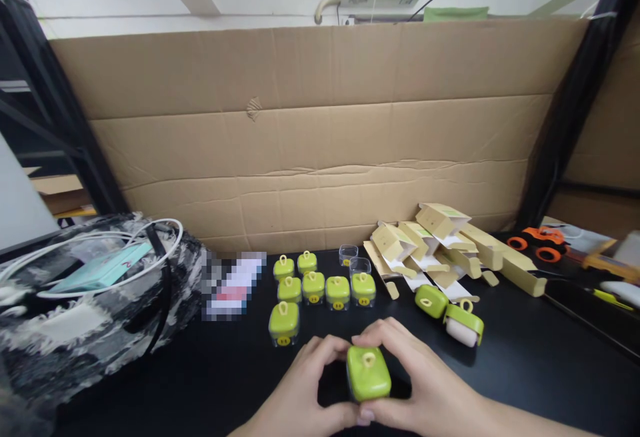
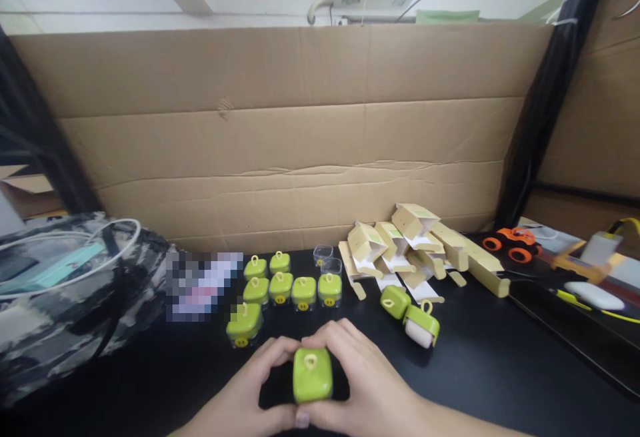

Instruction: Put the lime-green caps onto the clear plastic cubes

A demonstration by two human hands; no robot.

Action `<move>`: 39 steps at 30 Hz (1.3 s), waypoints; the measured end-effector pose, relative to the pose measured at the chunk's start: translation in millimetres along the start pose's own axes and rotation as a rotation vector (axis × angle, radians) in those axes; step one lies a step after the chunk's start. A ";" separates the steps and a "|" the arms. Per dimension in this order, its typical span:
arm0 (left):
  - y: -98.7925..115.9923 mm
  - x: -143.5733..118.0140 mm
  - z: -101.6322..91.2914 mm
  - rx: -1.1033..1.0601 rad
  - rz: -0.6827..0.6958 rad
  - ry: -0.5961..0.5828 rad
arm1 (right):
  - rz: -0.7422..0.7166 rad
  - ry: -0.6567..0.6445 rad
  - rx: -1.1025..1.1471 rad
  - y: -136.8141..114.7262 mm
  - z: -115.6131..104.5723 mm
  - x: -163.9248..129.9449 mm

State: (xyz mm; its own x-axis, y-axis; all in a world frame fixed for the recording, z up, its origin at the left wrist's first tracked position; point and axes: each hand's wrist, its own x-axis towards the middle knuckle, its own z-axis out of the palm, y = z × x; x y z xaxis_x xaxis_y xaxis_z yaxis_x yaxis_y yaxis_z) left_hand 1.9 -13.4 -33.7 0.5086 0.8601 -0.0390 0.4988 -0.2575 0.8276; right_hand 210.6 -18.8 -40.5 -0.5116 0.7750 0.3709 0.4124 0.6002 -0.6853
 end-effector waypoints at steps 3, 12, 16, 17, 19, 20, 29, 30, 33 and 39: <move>1.0 -0.4 0.1 0.005 -0.009 -0.002 | 0.031 -0.047 0.024 -3.3 -0.2 0.5; 4.3 0.1 -1.9 0.053 -0.027 -0.033 | 0.341 -0.111 0.317 -10.1 -1.3 2.3; 6.7 -1.3 -3.1 0.093 -0.041 -0.056 | 0.287 -0.144 0.354 -7.4 -1.4 1.7; 6.1 -1.6 -2.9 0.091 -0.042 -0.065 | 0.285 -0.137 0.371 -6.2 -0.5 1.3; 3.0 -2.4 -1.6 0.077 -0.028 -0.060 | 0.291 -0.104 0.371 -4.2 2.0 0.3; 0.8 -2.9 -0.8 0.074 -0.006 -0.040 | 0.292 -0.091 0.353 -3.6 3.0 -0.4; 10.6 -2.0 -7.9 0.463 0.333 -0.019 | 0.023 0.079 -0.116 4.6 -41.9 33.0; 14.3 -2.1 -10.7 0.506 0.319 -0.009 | 0.019 0.114 -0.225 7.5 -51.1 46.2; 19.2 -2.6 -19.1 0.608 0.288 0.070 | 0.032 0.088 -0.424 18.9 -72.4 91.5; 15.9 -1.3 -32.5 0.788 0.300 0.189 | 0.108 -0.003 -0.746 38.6 -61.6 157.4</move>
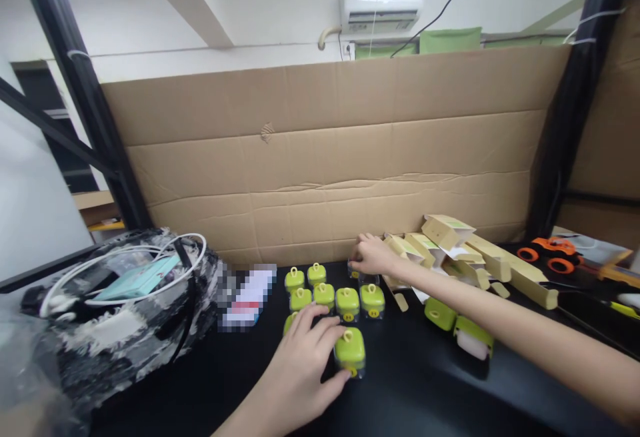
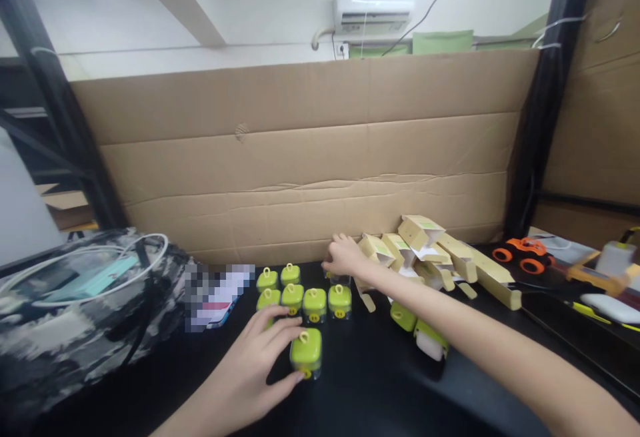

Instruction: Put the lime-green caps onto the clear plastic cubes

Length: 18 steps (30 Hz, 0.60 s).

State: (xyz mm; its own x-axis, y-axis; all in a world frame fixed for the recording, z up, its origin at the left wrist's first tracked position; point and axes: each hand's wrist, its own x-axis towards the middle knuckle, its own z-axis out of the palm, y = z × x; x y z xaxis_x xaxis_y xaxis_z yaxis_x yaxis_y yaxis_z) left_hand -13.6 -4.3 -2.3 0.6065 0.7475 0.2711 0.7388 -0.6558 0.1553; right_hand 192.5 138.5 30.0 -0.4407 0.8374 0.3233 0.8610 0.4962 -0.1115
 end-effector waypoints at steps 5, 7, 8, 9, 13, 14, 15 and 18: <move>-8.3 3.7 -6.0 0.130 -0.025 0.030 | 0.017 0.025 -0.084 -18.5 18.2 11.5; -13.1 4.4 -5.6 0.173 -0.049 0.036 | 0.001 0.083 -0.082 -22.1 13.8 7.6; -15.7 4.7 -4.9 0.191 -0.057 0.040 | -0.010 0.118 -0.073 -23.2 8.8 3.3; -18.4 5.1 -4.0 0.207 -0.060 0.044 | -0.025 0.151 -0.059 -24.2 2.3 -2.9; -29.1 7.2 -1.1 0.261 -0.041 0.061 | -0.128 0.214 0.044 -32.1 -23.4 -49.2; -31.2 7.2 -0.7 0.277 -0.039 0.068 | -0.156 0.210 0.074 -35.7 -26.0 -65.3; -32.5 6.7 -0.4 0.296 -0.035 0.085 | -0.188 0.194 0.103 -39.9 -26.0 -82.0; -29.7 1.4 2.3 0.351 0.036 0.244 | -0.274 0.104 0.155 -54.3 -13.4 -127.0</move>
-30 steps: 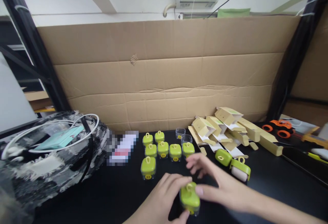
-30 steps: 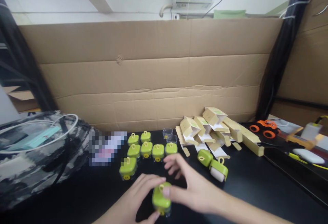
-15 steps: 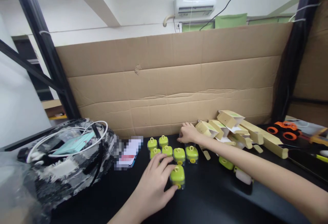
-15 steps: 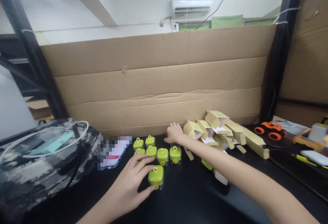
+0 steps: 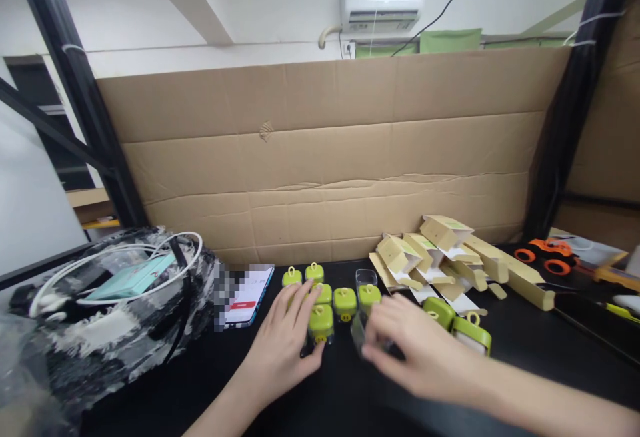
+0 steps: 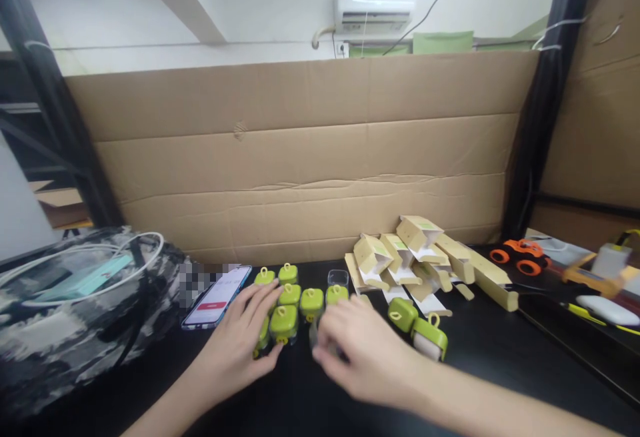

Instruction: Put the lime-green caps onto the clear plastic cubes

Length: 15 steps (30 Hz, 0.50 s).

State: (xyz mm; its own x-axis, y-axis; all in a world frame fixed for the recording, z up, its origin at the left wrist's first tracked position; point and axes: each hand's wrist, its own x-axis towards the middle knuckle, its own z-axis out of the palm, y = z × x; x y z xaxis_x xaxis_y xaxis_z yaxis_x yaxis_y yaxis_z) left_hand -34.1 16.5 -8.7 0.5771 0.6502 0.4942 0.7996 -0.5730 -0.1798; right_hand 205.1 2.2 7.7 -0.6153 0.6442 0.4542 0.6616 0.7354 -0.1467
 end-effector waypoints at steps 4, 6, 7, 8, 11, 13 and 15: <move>22.1 -10.1 3.7 -0.277 0.066 0.060 | -0.012 -0.166 0.031 -18.3 15.0 -21.6; 35.4 -11.7 8.8 -0.561 -0.019 -0.141 | 0.025 -0.136 0.059 -17.0 9.0 -18.8; 41.4 -11.1 11.5 -0.690 -0.095 -0.250 | 0.049 -0.114 0.053 -13.0 2.8 -16.1; 46.5 -9.7 13.8 -0.799 -0.180 -0.346 | 0.082 -0.099 0.020 -6.6 -4.6 -13.4; 56.2 -3.6 16.8 -0.950 -0.321 -0.455 | 0.193 -0.125 -0.202 24.0 -24.6 -10.3; 58.0 -1.3 16.1 -0.963 -0.330 -0.439 | 0.275 -0.151 -0.304 47.2 -29.8 -13.9; 57.3 -1.6 14.6 -0.965 -0.320 -0.428 | 0.342 -0.179 -0.360 65.4 -27.6 -20.4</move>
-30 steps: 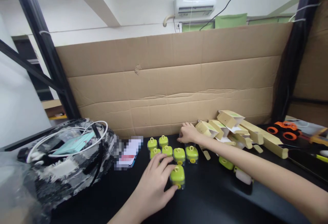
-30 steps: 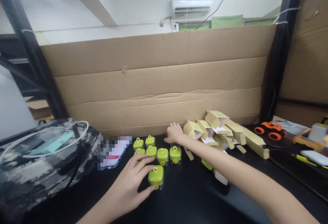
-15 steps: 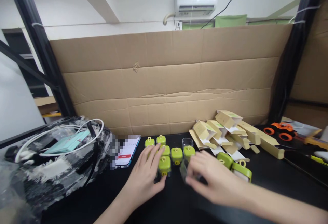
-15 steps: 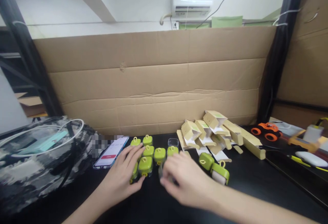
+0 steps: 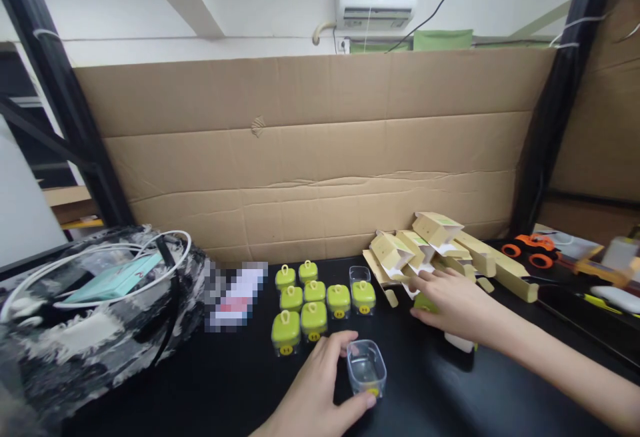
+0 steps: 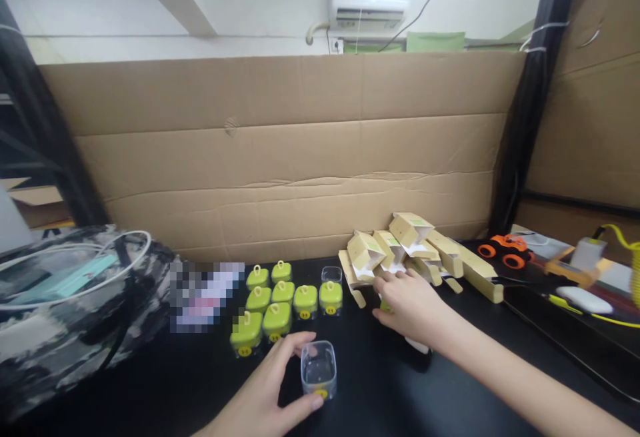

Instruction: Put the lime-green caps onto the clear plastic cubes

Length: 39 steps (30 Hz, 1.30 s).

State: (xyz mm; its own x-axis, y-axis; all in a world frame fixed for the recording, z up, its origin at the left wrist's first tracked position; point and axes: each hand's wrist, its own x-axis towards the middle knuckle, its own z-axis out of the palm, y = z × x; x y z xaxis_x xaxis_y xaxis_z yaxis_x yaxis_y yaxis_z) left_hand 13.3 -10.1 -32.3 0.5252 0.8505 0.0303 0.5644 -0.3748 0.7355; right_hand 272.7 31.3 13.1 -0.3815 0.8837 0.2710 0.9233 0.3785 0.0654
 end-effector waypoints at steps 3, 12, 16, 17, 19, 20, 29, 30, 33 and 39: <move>-0.9 -2.8 -2.8 -0.012 0.012 -0.019 | 0.052 -0.035 -0.040 8.0 15.7 -2.6; -4.3 -4.0 -4.7 -0.048 0.021 -0.056 | 0.126 0.014 0.075 0.7 16.7 -3.5; -3.7 -3.6 -4.2 -0.083 -0.039 -0.058 | 0.033 0.062 0.351 -8.1 8.5 -5.8; -2.8 -3.6 -4.3 -0.080 -0.035 -0.061 | 0.006 0.054 0.513 -14.2 9.8 -6.5; -1.1 -4.1 -4.5 -0.059 -0.005 -0.061 | -0.036 0.007 0.918 -29.7 15.6 -8.5; -0.5 -4.4 -4.5 -0.049 0.008 -0.061 | -0.047 -0.022 1.103 -38.1 19.1 -10.0; 0.2 -4.5 -2.7 -0.048 -0.005 -0.050 | -0.060 -0.009 1.036 -77.0 24.5 -24.4; 0.0 -4.4 -2.7 -0.056 -0.005 -0.051 | -0.077 -0.002 1.021 -77.3 24.2 -25.0; -1.1 -4.8 -3.0 -0.083 -0.007 -0.054 | -0.154 0.025 1.025 -75.1 21.5 -25.5; -2.2 -6.8 -4.3 -0.102 -0.048 -0.065 | -0.361 0.012 1.035 -66.3 17.1 -23.5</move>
State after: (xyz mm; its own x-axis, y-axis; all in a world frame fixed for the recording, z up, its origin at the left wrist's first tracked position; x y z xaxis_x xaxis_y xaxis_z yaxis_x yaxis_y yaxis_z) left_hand 5.8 -13.5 -31.1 0.5410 0.8396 -0.0477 0.5235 -0.2918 0.8005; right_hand 219.7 -9.8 -14.0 -0.6163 0.6740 0.4072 0.2708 0.6670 -0.6941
